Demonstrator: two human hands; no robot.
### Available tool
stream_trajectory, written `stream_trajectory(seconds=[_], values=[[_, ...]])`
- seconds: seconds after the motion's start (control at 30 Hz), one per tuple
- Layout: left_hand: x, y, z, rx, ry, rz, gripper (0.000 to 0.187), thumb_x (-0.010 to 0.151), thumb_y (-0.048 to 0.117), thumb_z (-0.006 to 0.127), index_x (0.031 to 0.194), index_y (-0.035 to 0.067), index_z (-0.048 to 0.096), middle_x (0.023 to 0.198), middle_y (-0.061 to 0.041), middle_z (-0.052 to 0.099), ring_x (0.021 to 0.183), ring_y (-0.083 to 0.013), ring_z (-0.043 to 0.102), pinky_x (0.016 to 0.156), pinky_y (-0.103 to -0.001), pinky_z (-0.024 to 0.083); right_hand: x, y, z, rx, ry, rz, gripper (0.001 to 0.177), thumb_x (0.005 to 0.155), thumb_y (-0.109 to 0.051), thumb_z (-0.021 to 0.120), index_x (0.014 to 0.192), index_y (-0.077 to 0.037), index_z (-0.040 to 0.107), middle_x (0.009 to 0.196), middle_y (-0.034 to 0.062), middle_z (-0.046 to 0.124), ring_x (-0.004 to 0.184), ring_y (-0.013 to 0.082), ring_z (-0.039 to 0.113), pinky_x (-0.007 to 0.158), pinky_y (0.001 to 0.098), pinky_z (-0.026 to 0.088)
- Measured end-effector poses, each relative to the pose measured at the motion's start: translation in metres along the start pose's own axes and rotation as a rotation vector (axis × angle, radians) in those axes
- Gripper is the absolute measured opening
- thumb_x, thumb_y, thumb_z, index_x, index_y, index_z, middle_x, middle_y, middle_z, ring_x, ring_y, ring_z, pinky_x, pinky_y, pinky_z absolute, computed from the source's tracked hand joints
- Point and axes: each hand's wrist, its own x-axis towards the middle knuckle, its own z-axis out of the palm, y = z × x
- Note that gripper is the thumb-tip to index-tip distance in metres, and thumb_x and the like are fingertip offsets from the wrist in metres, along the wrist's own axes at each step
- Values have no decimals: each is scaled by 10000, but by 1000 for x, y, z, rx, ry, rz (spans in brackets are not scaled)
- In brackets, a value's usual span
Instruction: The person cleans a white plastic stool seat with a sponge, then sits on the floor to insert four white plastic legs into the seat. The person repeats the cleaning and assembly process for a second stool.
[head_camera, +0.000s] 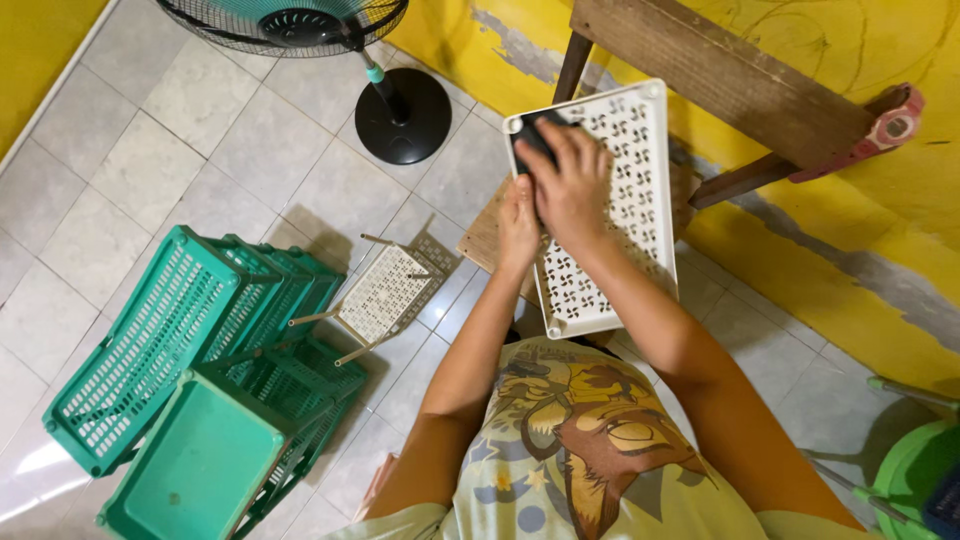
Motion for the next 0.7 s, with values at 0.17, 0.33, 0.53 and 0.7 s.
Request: stream_trajectory(seconds=[0.17,0.33,0.53,0.7], values=[[-6,16,-11,117,67,-87,418,1058,427,512,1116,40,658,767,-32,614,707,-130,537,644,-330,464,8,24,-8,101,55,-41,349,910,-21,739,1237,-140,732,1393,97,587,1243,335,567,1053,491,465],[3,17,-19,46,110,-44,407,1100,413,533,1046,23,637,777,-19,546,738,-124,461,652,-329,420,1,49,-2,10,108,183,425,902,69,680,1294,-93,689,1345,181,593,1211,394,584,1030,477,506],[10,0,-35,-181,185,-29,422,1093,433,512,1103,27,629,913,19,613,854,-114,519,774,-297,461,-56,-15,-25,377,-121,494,323,994,-143,794,1250,-41,625,1198,174,613,1067,349,607,940,449,508],[19,-5,-34,-120,111,-40,431,1075,435,504,1172,42,651,978,14,665,916,-93,572,830,-264,493,-54,-27,-40,194,-150,-223,187,948,-141,727,1126,-170,776,1200,109,677,1089,298,652,1003,431,521]])
